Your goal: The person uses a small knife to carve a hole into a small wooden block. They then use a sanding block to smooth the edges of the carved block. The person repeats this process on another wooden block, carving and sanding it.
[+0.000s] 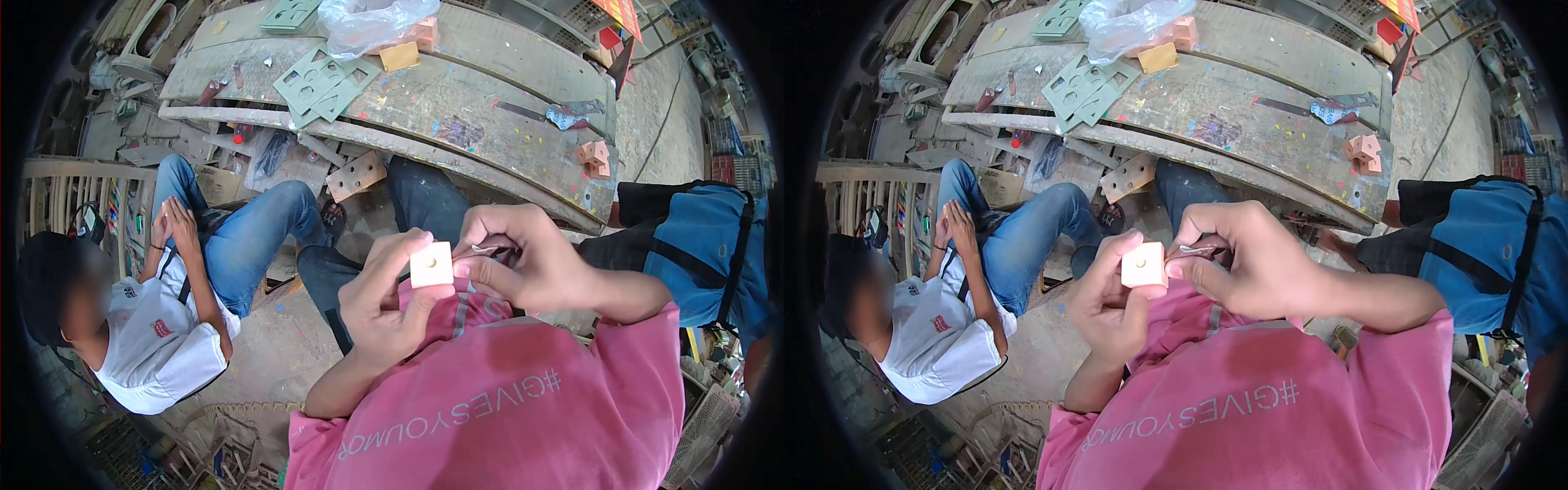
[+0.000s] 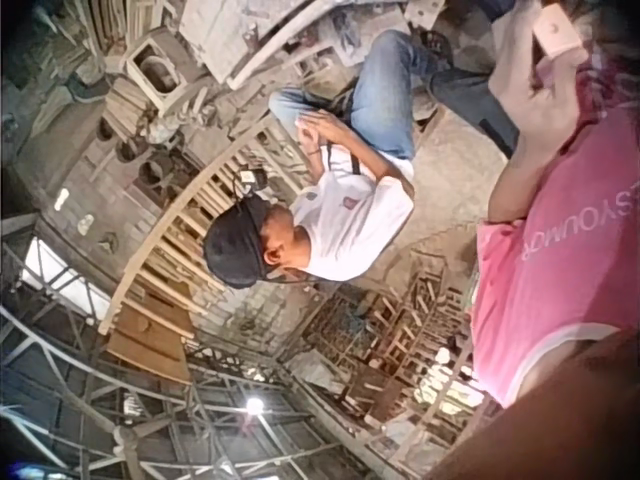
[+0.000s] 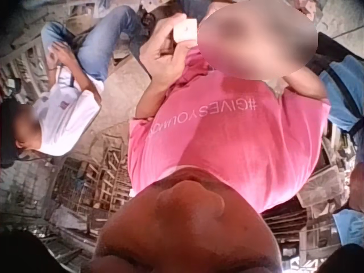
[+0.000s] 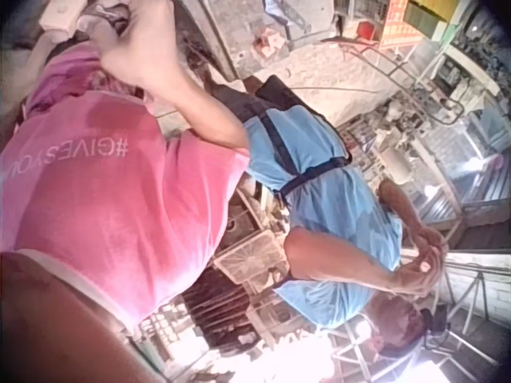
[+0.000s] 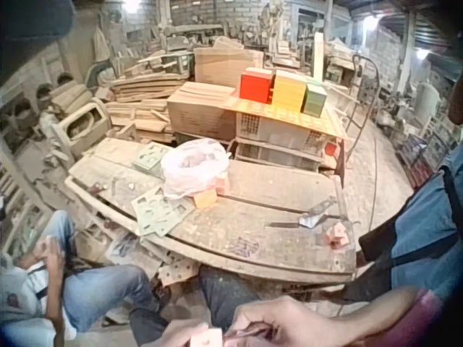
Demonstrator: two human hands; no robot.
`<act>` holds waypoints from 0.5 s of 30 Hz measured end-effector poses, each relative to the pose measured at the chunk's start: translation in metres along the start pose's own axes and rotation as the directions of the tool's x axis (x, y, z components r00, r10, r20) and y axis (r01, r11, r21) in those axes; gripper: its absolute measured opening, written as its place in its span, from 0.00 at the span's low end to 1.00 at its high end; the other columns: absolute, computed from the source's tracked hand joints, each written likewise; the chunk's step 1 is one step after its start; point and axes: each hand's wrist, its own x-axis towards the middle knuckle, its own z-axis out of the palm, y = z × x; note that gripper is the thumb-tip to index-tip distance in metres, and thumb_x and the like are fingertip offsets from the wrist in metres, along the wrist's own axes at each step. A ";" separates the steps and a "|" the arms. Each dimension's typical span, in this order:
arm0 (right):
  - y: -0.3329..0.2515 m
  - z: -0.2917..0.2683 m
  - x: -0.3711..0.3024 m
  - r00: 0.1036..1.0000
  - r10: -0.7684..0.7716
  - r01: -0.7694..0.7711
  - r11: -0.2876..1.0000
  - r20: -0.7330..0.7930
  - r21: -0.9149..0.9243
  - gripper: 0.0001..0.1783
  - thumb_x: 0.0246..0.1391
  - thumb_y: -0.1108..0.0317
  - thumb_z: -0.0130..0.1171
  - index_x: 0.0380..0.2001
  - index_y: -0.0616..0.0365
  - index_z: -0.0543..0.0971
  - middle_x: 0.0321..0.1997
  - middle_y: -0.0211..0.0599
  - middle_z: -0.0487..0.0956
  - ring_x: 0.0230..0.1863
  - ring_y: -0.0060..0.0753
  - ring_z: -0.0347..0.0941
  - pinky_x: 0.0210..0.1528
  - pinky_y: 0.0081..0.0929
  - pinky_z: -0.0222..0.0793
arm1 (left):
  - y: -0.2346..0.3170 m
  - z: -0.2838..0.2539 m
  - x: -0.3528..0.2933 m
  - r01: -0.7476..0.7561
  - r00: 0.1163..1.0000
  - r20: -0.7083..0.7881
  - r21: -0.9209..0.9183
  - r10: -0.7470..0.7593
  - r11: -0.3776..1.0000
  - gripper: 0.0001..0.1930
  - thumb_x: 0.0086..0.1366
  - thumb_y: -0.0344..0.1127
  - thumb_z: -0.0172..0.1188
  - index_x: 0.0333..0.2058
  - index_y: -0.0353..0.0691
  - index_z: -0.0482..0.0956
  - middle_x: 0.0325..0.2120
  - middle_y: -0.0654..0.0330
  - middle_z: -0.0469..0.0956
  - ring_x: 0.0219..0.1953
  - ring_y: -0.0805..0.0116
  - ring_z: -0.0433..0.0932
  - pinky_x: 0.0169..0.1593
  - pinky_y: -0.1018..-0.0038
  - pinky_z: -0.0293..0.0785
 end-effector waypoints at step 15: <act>0.047 -0.014 0.032 0.501 -0.704 0.747 0.059 0.503 -0.662 0.09 0.40 0.70 0.59 0.26 0.61 0.71 0.28 0.34 0.65 0.25 0.34 0.67 0.22 0.29 0.66 | -0.019 -0.016 0.002 0.683 0.730 0.322 -0.341 -0.603 0.646 0.17 0.68 0.32 0.56 0.51 0.26 0.72 0.40 0.54 0.79 0.39 0.71 0.78 0.44 0.76 0.76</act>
